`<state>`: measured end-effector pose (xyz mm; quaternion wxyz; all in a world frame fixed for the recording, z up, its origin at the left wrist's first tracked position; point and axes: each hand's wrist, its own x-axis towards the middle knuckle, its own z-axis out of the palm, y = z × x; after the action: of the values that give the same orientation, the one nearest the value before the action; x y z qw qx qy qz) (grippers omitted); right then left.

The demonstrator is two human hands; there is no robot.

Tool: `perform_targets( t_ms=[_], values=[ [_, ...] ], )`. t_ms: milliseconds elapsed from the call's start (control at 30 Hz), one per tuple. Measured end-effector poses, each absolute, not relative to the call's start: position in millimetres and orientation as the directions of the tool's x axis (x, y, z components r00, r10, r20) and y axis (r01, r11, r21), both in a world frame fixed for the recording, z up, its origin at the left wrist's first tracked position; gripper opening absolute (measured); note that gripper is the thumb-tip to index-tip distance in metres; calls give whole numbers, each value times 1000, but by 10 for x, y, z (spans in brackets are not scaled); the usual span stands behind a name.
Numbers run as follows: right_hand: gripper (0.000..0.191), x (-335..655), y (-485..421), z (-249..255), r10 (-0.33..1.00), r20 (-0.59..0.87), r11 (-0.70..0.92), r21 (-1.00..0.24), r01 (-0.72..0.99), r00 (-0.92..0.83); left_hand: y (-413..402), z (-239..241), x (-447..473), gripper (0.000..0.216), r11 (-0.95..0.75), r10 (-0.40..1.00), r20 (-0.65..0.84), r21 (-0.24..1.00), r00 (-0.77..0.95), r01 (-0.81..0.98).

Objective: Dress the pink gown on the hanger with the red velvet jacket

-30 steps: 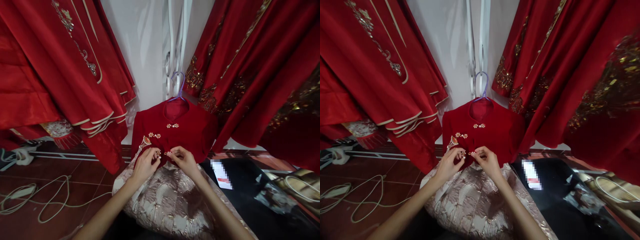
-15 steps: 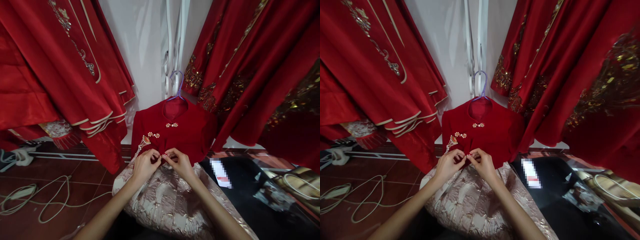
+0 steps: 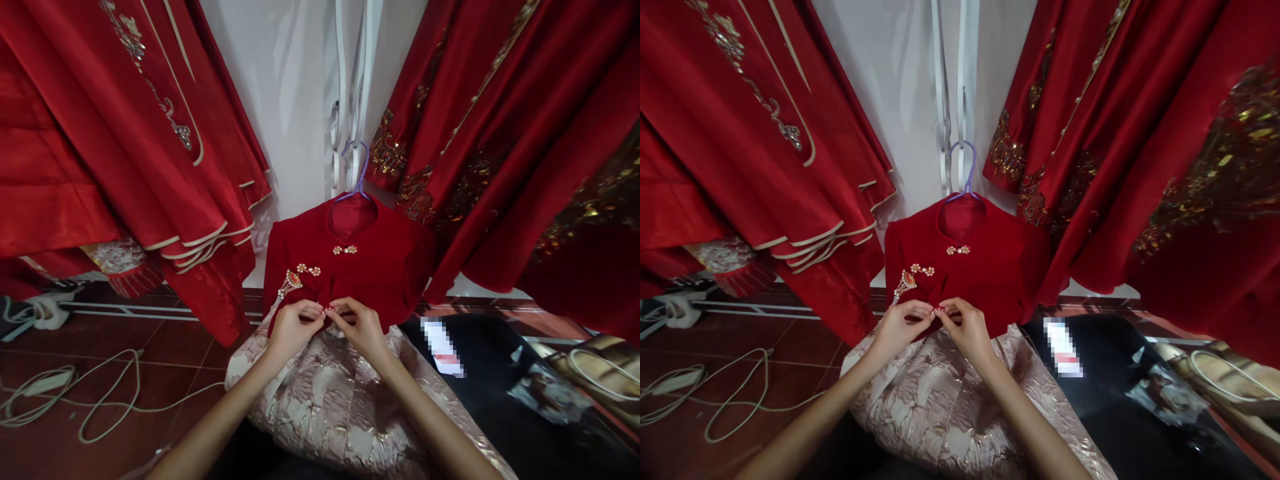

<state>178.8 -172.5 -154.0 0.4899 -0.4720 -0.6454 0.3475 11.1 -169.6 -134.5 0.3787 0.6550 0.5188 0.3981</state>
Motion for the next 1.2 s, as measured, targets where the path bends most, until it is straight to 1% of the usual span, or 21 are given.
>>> perform_targets(
  t_ms=[167, 300, 467, 567, 667, 733, 800, 900, 967, 1033, 1100, 1200],
  values=[
    [17, 1769, -1727, -1549, 947, 313, 320, -908, 271, -67, -1659, -1409, 86, 18, -158, 982, 111, 926, 152, 343],
    [16, 1742, -1733, -1554, 948, 312, 317, -907, 277, -64, -1644, -1442, 65, 18, -180, 979, 129, 911, 158, 372],
    [17, 1724, -1743, -1582, 944, 326, 325, -900, 292, -46, -1686, -1396, 82, 15, -212, 973, 147, 870, 177, 444],
    [17, 1735, -1749, -1575, 935, 343, 353, -886, 299, -86, -1695, -1378, 90, 12, -242, 965, 163, 850, 204, 467],
    [19, 1783, -1741, -1521, 943, 298, 330, -897, 295, -148, -1675, -1342, 53, 14, -278, 956, 176, 802, 236, 528],
    [21, 1850, -1731, -1445, 950, 271, 306, -904, 298, -155, -1655, -1279, -4, 15, -300, 951, 187, 759, 248, 578],
    [21, 1945, -1726, -1341, 952, 280, 304, -901, 310, -121, -1638, -1186, -82, 14, -311, 950, 211, 720, 232, 620],
    [22, 2097, -1733, -1177, 946, 323, 309, -886, 347, -19, -1622, -1053, -189, 10, -316, 948, 258, 681, 187, 661],
    [23, 2161, -1743, -1107, 942, 335, 304, -885, 353, 26, -1625, -1010, -219, 8, -335, 941, 265, 660, 209, 672],
    [25, 2175, -1751, -1087, 944, 327, 297, -892, 342, 34, -1641, -1015, -202, 7, -359, 933, 246, 635, 262, 683],
    [24, 2146, -1756, -1116, 953, 303, 286, -895, 341, -3, -1668, -1053, -150, 8, -377, 926, 219, 604, 309, 702],
    [17, 2070, -1753, -1217, 964, 230, 264, -892, 366, -135, -1710, -1129, -58, 13, -395, 918, 199, 555, 344, 733]
  ],
)
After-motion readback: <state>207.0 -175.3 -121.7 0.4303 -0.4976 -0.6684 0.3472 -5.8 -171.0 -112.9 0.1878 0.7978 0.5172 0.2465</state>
